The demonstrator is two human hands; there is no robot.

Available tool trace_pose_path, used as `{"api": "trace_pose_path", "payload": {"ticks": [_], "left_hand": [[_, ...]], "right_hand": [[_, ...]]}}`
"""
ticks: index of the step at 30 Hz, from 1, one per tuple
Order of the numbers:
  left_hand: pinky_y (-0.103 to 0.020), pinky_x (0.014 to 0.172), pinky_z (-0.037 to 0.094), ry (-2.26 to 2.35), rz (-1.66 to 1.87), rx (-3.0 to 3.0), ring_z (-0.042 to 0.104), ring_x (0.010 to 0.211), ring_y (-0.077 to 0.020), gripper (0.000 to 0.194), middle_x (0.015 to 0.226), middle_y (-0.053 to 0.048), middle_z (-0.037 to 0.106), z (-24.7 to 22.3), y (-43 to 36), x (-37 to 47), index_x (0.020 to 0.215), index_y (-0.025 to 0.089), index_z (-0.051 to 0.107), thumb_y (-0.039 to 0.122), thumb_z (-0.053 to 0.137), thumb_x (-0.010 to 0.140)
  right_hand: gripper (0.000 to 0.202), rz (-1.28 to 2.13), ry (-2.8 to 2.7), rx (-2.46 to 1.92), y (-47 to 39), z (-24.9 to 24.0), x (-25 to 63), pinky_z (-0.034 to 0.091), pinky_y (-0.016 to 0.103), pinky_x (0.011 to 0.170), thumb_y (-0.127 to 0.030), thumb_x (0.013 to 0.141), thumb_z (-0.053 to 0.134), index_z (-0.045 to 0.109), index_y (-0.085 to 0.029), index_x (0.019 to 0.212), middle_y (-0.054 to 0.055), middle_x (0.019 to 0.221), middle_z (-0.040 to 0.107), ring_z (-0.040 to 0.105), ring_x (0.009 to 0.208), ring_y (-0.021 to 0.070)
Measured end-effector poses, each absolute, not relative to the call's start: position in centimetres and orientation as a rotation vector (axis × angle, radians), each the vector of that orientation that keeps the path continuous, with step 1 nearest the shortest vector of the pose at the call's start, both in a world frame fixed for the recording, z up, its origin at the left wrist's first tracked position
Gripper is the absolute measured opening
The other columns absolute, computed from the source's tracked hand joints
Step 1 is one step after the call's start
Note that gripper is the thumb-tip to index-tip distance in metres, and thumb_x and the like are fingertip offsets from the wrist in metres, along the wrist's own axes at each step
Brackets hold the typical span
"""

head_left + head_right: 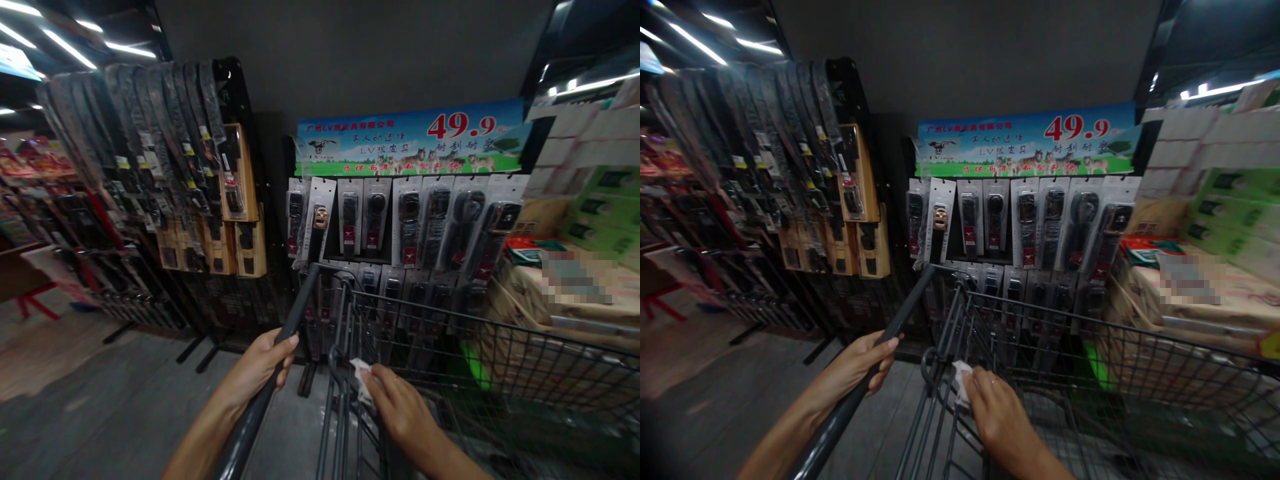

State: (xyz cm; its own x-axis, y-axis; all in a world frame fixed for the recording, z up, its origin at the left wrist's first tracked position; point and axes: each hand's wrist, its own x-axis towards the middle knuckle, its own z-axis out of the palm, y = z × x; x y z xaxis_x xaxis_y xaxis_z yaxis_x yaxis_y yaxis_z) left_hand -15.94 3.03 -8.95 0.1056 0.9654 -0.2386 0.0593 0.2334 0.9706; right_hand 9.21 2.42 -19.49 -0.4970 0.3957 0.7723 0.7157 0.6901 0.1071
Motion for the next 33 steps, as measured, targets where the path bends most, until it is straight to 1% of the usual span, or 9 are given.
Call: {"api": "trace_pose_path", "payload": {"ticks": [4,7,10,16,19,23,27,30,33], "left_hand": [[-0.017,0.034,0.024,1.256,0.932,1.087,0.033,0.036,-0.0044,0.055,0.051,0.008,0.04,-9.0,3.1,-15.9,0.08,0.018,0.042,0.061,0.068,0.059],[-0.017,0.034,0.025,1.244,0.938,1.075,0.033,0.035,-0.0041,0.055,0.051,0.008,0.039,-9.2,3.3,-15.9,0.083,0.018,0.042,0.06,0.069,0.059],[-0.016,0.033,0.025,1.244,0.94,1.07,0.032,0.034,-0.0043,0.057,0.051,0.009,0.04,-9.5,3.4,-15.8,0.083,0.018,0.042,0.06,0.069,0.058],[-0.016,0.032,0.025,1.238,0.937,1.106,0.032,0.033,-0.0045,0.06,0.049,0.009,0.04,-9.8,3.6,-15.8,0.082,0.017,0.042,0.064,0.069,0.055],[-0.016,0.032,0.026,1.237,0.943,1.11,0.032,0.033,-0.0044,0.061,0.049,0.009,0.04,-9.7,3.7,-15.8,0.083,0.017,0.043,0.065,0.069,0.055],[-0.016,0.032,0.025,1.237,0.937,1.113,0.032,0.033,-0.0046,0.06,0.049,0.008,0.04,-9.5,3.7,-15.7,0.082,0.017,0.044,0.065,0.069,0.056],[-0.017,0.032,0.024,1.234,0.937,1.109,0.032,0.033,-0.005,0.06,0.048,0.008,0.04,-9.4,3.7,-15.6,0.083,0.017,0.044,0.064,0.07,0.056],[-0.017,0.032,0.025,1.239,0.938,1.089,0.032,0.033,-0.0054,0.061,0.048,0.008,0.04,-9.3,3.6,-15.5,0.086,0.017,0.044,0.063,0.07,0.056],[-0.017,0.032,0.025,1.258,0.932,1.09,0.032,0.033,-0.0057,0.063,0.047,0.009,0.039,-9.3,3.5,-15.4,0.089,0.017,0.044,0.064,0.07,0.056]], "right_hand": [[0.037,-0.445,-2.068,-1.111,4.6,-18.7,9.4,0.051,0.024,0.058,-0.006,0.087,0.031,0.056,-0.014,0.113,0.011,0.09,0.06,0.06,0.07,0.0159],[0.036,-0.395,-2.103,-1.212,5.9,-17.7,8.4,0.05,0.024,0.06,-0.007,0.085,0.036,0.056,-0.015,0.114,0.01,0.094,0.06,0.059,0.074,0.0167],[0.038,-0.319,-2.172,-1.218,7.3,-17.8,7.2,0.049,0.026,0.068,-0.004,0.083,0.037,0.057,-0.015,0.114,0.01,0.096,0.06,0.058,0.081,0.0181],[0.03,0.032,-2.133,-1.528,9.9,-20.8,8.3,0.043,0.021,0.065,-0.005,0.082,0.039,0.065,-0.016,0.092,0.007,0.085,0.06,0.058,0.073,0.0148],[0.029,0.164,-1.922,-1.507,10.5,-20.4,9.2,0.043,0.023,0.066,-0.008,0.082,0.036,0.064,-0.016,0.086,0.007,0.084,0.058,0.057,0.07,0.0147],[0.027,0.259,-1.66,-1.343,10.7,-17.2,8.7,0.044,0.026,0.071,-0.018,0.085,0.038,0.064,-0.017,0.08,0.007,0.09,0.057,0.058,0.076,0.0162],[0.028,0.442,-1.623,-1.091,11.1,-15.0,6.2,0.045,0.028,0.078,-0.016,0.083,0.04,0.067,-0.017,0.088,0.008,0.099,0.06,0.058,0.089,0.0182],[0.031,0.53,-1.644,-1.048,11.4,-15.3,4.6,0.044,0.034,0.085,-0.011,0.08,0.041,0.068,-0.019,0.093,0.006,0.094,0.065,0.058,0.091,0.0199],[0.036,0.557,-1.639,-1.01,11.0,-15.9,4.2,0.041,0.038,0.091,-0.009,0.08,0.042,0.067,-0.022,0.102,0.006,0.1,0.066,0.056,0.099,0.0207]]}}
